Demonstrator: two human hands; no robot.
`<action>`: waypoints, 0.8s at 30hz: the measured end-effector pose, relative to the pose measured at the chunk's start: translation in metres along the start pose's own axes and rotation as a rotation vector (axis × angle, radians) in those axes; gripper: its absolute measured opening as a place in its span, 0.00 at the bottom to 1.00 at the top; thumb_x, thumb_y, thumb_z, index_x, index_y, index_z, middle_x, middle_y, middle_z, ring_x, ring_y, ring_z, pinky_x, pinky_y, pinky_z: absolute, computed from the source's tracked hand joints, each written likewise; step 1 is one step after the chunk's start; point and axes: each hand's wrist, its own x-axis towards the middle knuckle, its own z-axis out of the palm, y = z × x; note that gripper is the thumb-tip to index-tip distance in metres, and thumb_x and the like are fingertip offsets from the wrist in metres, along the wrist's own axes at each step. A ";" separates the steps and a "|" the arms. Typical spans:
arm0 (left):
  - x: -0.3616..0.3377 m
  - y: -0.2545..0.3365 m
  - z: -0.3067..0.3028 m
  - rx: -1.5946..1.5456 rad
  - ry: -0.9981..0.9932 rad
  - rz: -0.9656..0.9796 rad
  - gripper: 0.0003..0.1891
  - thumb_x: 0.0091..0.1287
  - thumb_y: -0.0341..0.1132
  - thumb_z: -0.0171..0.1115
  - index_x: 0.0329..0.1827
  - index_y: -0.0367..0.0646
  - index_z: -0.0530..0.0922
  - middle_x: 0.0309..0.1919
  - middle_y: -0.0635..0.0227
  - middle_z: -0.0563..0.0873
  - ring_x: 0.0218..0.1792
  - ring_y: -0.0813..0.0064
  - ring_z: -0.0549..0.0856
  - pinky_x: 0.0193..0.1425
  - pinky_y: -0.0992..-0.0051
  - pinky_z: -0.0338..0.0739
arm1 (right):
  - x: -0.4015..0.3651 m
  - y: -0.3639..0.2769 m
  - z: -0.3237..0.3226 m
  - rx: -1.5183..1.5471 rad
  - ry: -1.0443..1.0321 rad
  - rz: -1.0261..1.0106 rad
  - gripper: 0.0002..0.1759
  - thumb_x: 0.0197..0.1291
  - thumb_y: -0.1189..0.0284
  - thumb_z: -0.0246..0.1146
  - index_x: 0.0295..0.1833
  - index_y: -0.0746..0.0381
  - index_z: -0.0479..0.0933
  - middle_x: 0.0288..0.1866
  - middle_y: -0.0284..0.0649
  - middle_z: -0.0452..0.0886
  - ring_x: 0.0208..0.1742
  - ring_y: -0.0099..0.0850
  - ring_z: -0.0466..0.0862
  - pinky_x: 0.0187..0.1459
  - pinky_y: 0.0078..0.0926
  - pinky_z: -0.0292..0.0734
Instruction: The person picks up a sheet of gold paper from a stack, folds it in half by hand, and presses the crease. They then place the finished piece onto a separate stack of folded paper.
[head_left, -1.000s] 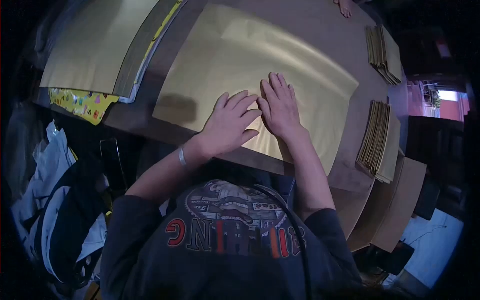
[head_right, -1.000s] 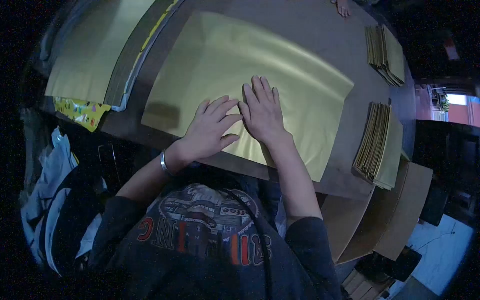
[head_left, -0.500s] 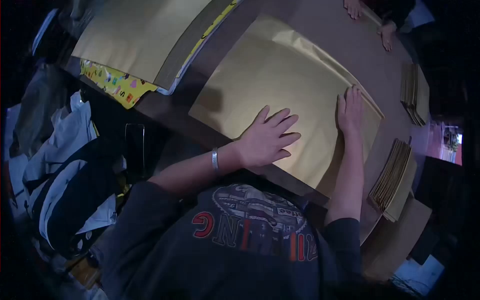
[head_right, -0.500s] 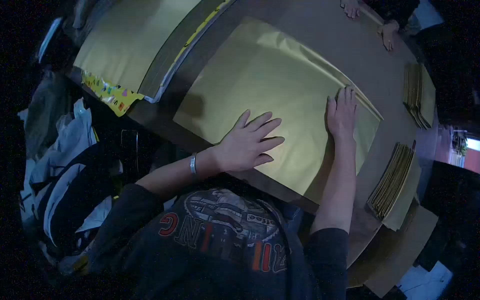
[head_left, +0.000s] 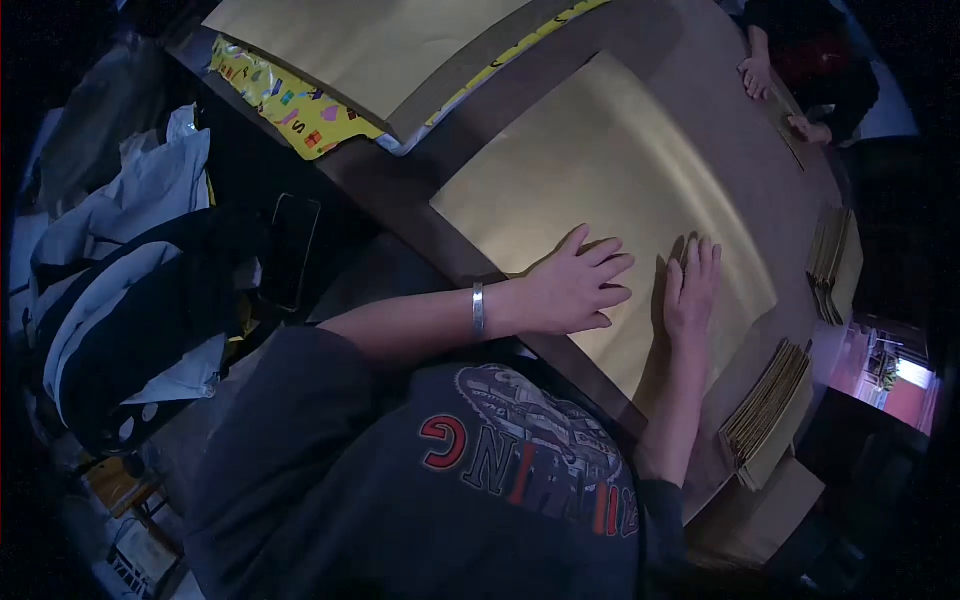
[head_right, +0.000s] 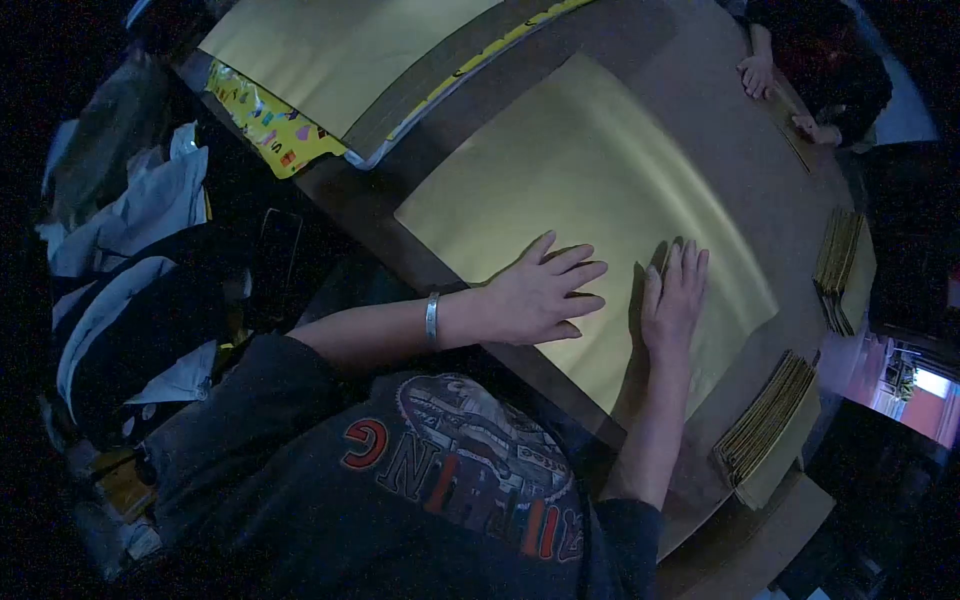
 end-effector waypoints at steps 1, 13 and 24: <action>0.001 0.000 0.000 -0.004 -0.008 -0.004 0.22 0.62 0.53 0.62 0.53 0.52 0.79 0.61 0.60 0.73 0.68 0.59 0.66 0.69 0.44 0.58 | -0.006 -0.011 -0.005 0.024 -0.010 -0.025 0.28 0.71 0.62 0.52 0.72 0.63 0.64 0.76 0.52 0.60 0.79 0.53 0.52 0.75 0.54 0.48; -0.040 -0.093 -0.089 -0.031 0.255 -0.306 0.08 0.58 0.34 0.67 0.40 0.43 0.84 0.42 0.64 0.84 0.45 0.59 0.82 0.51 0.64 0.77 | -0.036 -0.029 -0.012 0.087 -0.015 -0.012 0.25 0.67 0.64 0.57 0.67 0.61 0.70 0.74 0.51 0.63 0.76 0.53 0.57 0.74 0.52 0.53; -0.074 -0.112 -0.123 -0.186 0.074 -0.430 0.07 0.62 0.31 0.63 0.40 0.40 0.84 0.39 0.62 0.85 0.44 0.58 0.83 0.50 0.64 0.77 | -0.049 -0.032 -0.023 0.084 -0.038 0.009 0.23 0.69 0.62 0.56 0.67 0.57 0.72 0.75 0.49 0.62 0.78 0.51 0.55 0.74 0.50 0.53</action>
